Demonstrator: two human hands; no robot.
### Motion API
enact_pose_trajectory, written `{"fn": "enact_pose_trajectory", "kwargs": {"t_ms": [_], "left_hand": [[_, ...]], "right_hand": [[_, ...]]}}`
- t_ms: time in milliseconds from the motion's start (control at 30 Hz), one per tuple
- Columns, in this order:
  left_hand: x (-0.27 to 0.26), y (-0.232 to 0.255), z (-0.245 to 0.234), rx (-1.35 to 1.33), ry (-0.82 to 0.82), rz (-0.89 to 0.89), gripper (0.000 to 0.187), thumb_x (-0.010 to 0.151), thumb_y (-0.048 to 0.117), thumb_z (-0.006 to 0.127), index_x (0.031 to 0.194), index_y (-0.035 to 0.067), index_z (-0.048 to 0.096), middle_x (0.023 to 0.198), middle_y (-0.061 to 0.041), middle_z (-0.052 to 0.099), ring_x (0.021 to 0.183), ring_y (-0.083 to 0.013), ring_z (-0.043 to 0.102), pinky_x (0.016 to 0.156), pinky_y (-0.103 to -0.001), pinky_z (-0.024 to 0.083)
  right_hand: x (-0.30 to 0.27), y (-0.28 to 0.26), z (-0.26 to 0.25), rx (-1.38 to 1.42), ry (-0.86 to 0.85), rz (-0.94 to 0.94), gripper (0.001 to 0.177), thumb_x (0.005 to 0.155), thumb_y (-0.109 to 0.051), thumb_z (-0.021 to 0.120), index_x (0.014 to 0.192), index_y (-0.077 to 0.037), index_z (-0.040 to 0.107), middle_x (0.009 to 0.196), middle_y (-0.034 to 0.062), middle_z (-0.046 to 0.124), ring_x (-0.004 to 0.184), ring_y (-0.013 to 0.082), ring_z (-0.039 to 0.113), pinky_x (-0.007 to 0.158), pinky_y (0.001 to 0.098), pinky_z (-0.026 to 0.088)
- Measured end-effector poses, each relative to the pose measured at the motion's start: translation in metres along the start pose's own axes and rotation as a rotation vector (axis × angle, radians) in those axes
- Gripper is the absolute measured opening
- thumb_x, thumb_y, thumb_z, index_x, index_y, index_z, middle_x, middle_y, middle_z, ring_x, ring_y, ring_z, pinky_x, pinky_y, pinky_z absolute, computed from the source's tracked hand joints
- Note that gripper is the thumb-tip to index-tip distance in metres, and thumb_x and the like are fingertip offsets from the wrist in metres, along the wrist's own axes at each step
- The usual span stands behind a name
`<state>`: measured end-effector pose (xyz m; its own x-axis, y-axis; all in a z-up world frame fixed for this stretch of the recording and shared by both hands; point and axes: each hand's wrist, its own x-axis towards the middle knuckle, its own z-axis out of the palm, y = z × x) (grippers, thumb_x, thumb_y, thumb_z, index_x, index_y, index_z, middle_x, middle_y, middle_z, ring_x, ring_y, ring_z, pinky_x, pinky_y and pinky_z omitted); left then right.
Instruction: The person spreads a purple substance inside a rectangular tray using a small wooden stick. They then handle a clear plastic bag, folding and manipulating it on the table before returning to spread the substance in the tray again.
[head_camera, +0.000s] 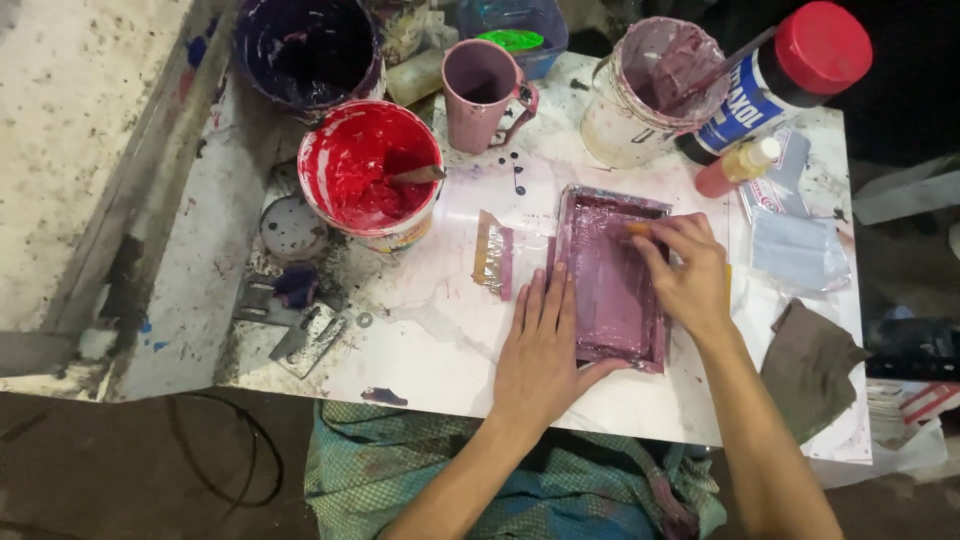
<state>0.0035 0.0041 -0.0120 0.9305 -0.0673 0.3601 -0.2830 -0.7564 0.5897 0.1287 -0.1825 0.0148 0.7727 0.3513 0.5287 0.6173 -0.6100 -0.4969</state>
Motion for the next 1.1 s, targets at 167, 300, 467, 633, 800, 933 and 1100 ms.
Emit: {"fn": "enact_pose_trajectory", "kwargs": {"t_ms": [167, 300, 467, 633, 800, 933, 1100], "left_hand": [[0.000, 0.000, 0.002, -0.030, -0.017, -0.003, 0.114, 0.075, 0.074, 0.064, 0.151, -0.008, 0.040, 0.160, -0.027, 0.038, 0.149, -0.0450, 0.034, 0.127, -0.053, 0.022], [-0.001, 0.001, 0.001, -0.022, -0.019, -0.006, 0.113, 0.076, 0.074, 0.062, 0.151, -0.008, 0.040, 0.160, -0.027, 0.037, 0.150, -0.0448, 0.032, 0.127, -0.052, 0.021], [-0.001, 0.000, 0.000, -0.029, -0.021, -0.004, 0.112, 0.077, 0.074, 0.060, 0.150, -0.008, 0.041, 0.160, -0.027, 0.038, 0.150, -0.0446, 0.032, 0.127, -0.052, 0.020], [-0.001, 0.000, 0.000, -0.028, -0.027, 0.002, 0.112, 0.077, 0.074, 0.061, 0.150, -0.009, 0.041, 0.160, -0.027, 0.037, 0.151, -0.0446, 0.031, 0.127, -0.052, 0.020], [-0.003, 0.000, 0.002, -0.030, -0.017, 0.007, 0.112, 0.076, 0.074, 0.062, 0.149, -0.009, 0.042, 0.159, -0.027, 0.038, 0.150, -0.0446, 0.032, 0.127, -0.052, 0.020], [-0.003, 0.001, 0.001, -0.016, -0.011, -0.006, 0.113, 0.076, 0.075, 0.062, 0.149, -0.008, 0.042, 0.160, -0.027, 0.038, 0.150, -0.0442, 0.031, 0.127, -0.051, 0.019], [-0.001, 0.001, -0.003, -0.021, -0.032, 0.006, 0.113, 0.077, 0.074, 0.062, 0.151, -0.008, 0.040, 0.160, -0.027, 0.036, 0.150, -0.0457, 0.031, 0.127, -0.052, 0.020]], "right_hand": [[0.003, -0.008, 0.000, -0.110, -0.025, -0.028, 0.011, 0.093, -0.007, 0.083, 0.102, -0.001, 0.080, 0.096, 0.0157, 0.073, 0.093, 0.0371, 0.063, 0.085, 0.0447, 0.050], [0.001, -0.006, 0.003, 0.069, 0.030, 0.079, 0.010, 0.097, -0.009, 0.080, 0.107, -0.009, 0.081, 0.100, 0.0084, 0.075, 0.094, 0.0272, 0.062, 0.091, 0.0370, 0.048], [-0.010, 0.019, -0.003, -0.012, 0.053, 0.074, 0.009, 0.098, -0.007, 0.081, 0.107, -0.007, 0.080, 0.102, 0.0110, 0.074, 0.095, 0.0311, 0.060, 0.093, 0.0401, 0.047], [-0.011, 0.012, -0.010, -0.070, -0.006, 0.093, 0.011, 0.097, -0.008, 0.081, 0.108, -0.009, 0.081, 0.099, 0.0088, 0.073, 0.096, 0.0305, 0.059, 0.094, 0.0402, 0.045], [-0.011, 0.017, -0.014, -0.157, -0.070, 0.076, 0.009, 0.098, -0.014, 0.080, 0.107, -0.012, 0.081, 0.097, 0.0054, 0.073, 0.097, 0.0306, 0.059, 0.093, 0.0405, 0.045], [0.014, 0.004, -0.028, -0.283, -0.153, 0.044, 0.010, 0.102, -0.011, 0.074, 0.112, -0.011, 0.076, 0.096, 0.0090, 0.069, 0.101, 0.0362, 0.059, 0.097, 0.0462, 0.044], [0.031, 0.026, -0.018, -0.472, -0.353, 0.034, 0.011, 0.104, -0.021, 0.066, 0.112, -0.015, 0.072, 0.097, 0.0080, 0.067, 0.102, 0.0335, 0.059, 0.095, 0.0451, 0.043]]}}
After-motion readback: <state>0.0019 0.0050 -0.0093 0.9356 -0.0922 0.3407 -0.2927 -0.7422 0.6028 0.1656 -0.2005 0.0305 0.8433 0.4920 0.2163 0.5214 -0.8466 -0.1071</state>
